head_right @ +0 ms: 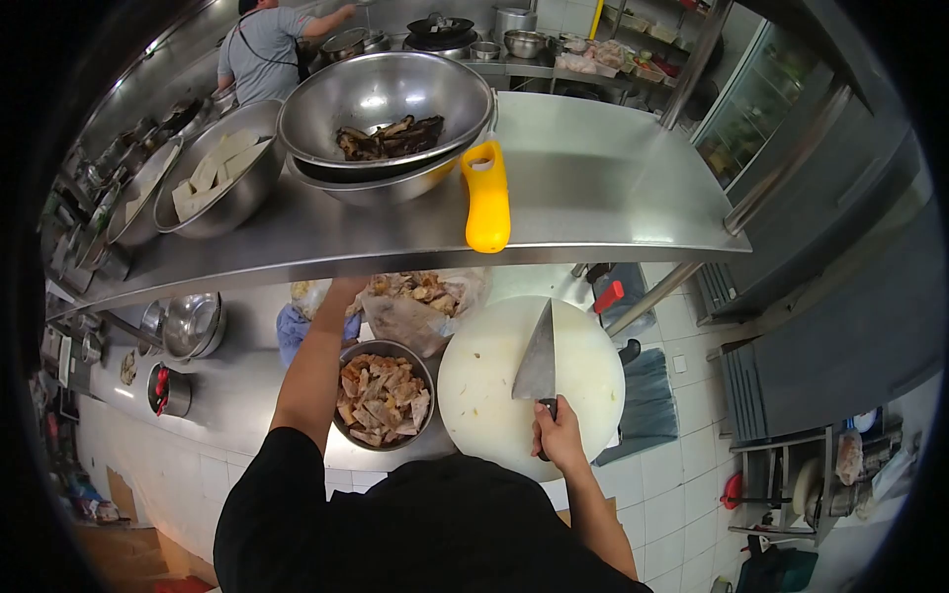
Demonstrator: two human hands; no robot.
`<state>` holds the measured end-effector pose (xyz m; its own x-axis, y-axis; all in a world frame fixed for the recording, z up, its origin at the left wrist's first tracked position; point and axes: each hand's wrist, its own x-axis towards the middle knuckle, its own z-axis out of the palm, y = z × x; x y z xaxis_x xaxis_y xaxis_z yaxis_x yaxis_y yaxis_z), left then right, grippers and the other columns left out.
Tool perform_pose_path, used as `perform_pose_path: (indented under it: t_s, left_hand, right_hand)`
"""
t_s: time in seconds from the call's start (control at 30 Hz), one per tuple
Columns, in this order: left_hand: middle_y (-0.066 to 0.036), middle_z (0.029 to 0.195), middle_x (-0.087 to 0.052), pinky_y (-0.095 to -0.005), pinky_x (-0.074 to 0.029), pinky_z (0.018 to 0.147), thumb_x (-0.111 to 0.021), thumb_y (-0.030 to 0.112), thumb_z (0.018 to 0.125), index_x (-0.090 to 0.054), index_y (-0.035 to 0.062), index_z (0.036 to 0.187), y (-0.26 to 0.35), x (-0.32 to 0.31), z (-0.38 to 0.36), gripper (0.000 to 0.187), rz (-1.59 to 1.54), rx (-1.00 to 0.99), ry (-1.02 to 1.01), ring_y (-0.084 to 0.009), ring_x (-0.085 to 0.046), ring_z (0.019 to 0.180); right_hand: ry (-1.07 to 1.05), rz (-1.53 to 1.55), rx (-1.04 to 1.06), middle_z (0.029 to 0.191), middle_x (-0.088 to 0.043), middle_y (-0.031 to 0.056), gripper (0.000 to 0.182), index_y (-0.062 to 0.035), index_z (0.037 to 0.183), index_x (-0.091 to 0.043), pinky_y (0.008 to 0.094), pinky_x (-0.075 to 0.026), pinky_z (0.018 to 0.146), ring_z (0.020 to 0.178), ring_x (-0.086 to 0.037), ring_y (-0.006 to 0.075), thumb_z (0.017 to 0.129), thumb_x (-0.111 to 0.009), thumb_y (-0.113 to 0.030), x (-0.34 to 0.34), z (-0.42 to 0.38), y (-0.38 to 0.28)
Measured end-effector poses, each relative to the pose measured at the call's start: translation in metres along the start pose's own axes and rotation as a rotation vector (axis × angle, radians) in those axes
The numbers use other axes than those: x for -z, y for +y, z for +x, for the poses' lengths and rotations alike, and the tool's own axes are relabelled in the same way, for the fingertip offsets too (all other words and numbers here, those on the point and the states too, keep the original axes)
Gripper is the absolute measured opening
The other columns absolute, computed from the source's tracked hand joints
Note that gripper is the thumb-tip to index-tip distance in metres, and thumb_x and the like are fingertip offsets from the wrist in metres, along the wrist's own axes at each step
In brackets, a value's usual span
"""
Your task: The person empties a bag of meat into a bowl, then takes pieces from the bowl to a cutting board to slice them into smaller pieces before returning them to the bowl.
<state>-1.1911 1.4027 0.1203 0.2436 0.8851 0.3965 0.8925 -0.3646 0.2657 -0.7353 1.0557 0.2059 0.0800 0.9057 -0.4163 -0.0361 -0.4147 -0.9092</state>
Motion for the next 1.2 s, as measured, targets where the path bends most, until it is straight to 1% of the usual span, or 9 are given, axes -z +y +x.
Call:
perform_pose_path:
  t_s: [0.07, 0.33, 0.5, 0.6, 0.67, 0.77, 0.9, 1.03, 1.2]
  left_hand:
    - [-0.017, 0.115, -0.075, -0.0459, -0.054, 0.098, -0.064, 0.017, 0.102, -0.071, 0.0009, 0.121, 0.012, 0.011, -0.003, 0.026, -0.471, 0.42, -0.058, -0.0355, -0.069, 0.108]
    - [-0.008, 0.102, -0.071, -0.035, -0.056, 0.075, -0.079, 0.014, 0.096, -0.07, 0.0013, 0.119, 0.161, 0.119, -0.026, 0.027, -1.207, 0.609, -0.019, -0.0177, -0.068, 0.087]
    - [-0.006, 0.094, -0.074, -0.0344, -0.057, 0.072, -0.087, 0.016, 0.091, -0.073, 0.0001, 0.112, 0.287, 0.07, -0.094, 0.03, -1.481, 0.732, -0.064, -0.0185, -0.071, 0.081]
    - [-0.011, 0.096, -0.077, -0.0389, -0.059, 0.074, -0.085, 0.018, 0.092, -0.075, -0.0009, 0.105, 0.321, 0.029, -0.145, 0.025, -1.007, 0.509, -0.05, -0.0233, -0.075, 0.082]
    - [-0.016, 0.098, -0.078, -0.0382, -0.059, 0.073, -0.084, 0.022, 0.092, -0.075, -0.0026, 0.099, 0.338, 0.048, -0.162, 0.027, -0.562, 0.36, -0.102, -0.0275, -0.075, 0.08]
    - [-0.019, 0.094, -0.076, -0.0401, -0.059, 0.073, -0.083, 0.023, 0.091, -0.077, -0.0022, 0.098, 0.34, 0.06, -0.175, 0.027, -0.578, 0.368, -0.066, -0.0311, -0.075, 0.079]
    - [-0.018, 0.094, -0.075, -0.0401, -0.059, 0.072, -0.081, 0.019, 0.093, -0.078, -0.0002, 0.103, 0.347, 0.079, -0.191, 0.022, -0.647, 0.479, -0.13, -0.0309, -0.076, 0.08]
    - [-0.018, 0.102, -0.074, -0.0401, -0.059, 0.07, -0.08, 0.013, 0.093, -0.078, 0.0022, 0.107, 0.356, 0.066, -0.208, 0.018, -0.68, 0.351, 0.01, -0.0308, -0.076, 0.081]
    - [-0.017, 0.105, -0.074, -0.0407, -0.059, 0.069, -0.079, 0.011, 0.091, -0.077, 0.0037, 0.106, 0.345, 0.05, -0.205, 0.016, -0.643, 0.266, 0.031, -0.0296, -0.073, 0.076]
  right_hand:
    - [-0.008, -0.006, 0.005, 0.066, -0.053, 0.0045, 0.022, -0.0042, 0.106, -0.05, 0.0354, -0.048, 0.04, 0.041, -0.052, 0.0158, 0.112, -0.06, -0.022, 0.001, -0.001, -0.002]
    - [0.0, -0.012, 0.025, 0.067, -0.053, 0.004, 0.02, -0.0034, 0.113, -0.052, 0.0343, -0.047, 0.038, 0.041, -0.051, 0.0154, 0.112, -0.06, -0.022, 0.002, 0.0, 0.004]
    - [0.001, 0.008, 0.043, 0.068, -0.051, 0.0022, 0.019, -0.0049, 0.117, -0.054, 0.0324, -0.045, 0.037, 0.042, -0.05, 0.0131, 0.112, -0.059, -0.022, 0.003, -0.011, -0.002]
    - [0.035, -0.197, 0.106, 0.073, -0.065, 0.0127, 0.029, -0.0015, 0.13, -0.054, 0.0428, -0.053, 0.048, 0.049, -0.063, 0.0266, 0.11, -0.059, -0.022, 0.011, -0.025, -0.018]
    - [0.124, -0.727, 0.379, 0.089, -0.074, 0.027, 0.037, -0.0016, 0.14, -0.053, 0.0545, -0.058, 0.071, 0.072, -0.073, 0.0472, 0.109, -0.057, -0.023, 0.014, -0.035, -0.035]
    - [-0.018, -0.888, 0.247, 0.101, -0.074, 0.034, 0.038, -0.0018, 0.141, -0.052, 0.0599, -0.054, 0.088, 0.095, -0.071, 0.056, 0.109, -0.055, -0.023, -0.002, -0.066, -0.11]
    - [0.058, -0.903, 0.488, 0.093, -0.075, 0.0303, 0.037, -0.0022, 0.14, -0.051, 0.0611, -0.056, 0.084, 0.09, -0.073, 0.054, 0.11, -0.054, -0.023, -0.025, -0.074, -0.125]
    - [-0.111, -1.226, 0.294, 0.092, -0.075, 0.03, 0.034, -0.0003, 0.136, -0.053, 0.059, -0.058, 0.081, 0.084, -0.074, 0.0522, 0.11, -0.052, -0.022, -0.036, -0.018, -0.079]
    - [-0.384, -0.745, -0.041, 0.076, -0.066, 0.0145, 0.03, 0.0003, 0.124, -0.056, 0.0406, -0.053, 0.045, 0.048, -0.061, 0.0234, 0.112, -0.054, -0.027, 0.015, 0.008, -0.111]
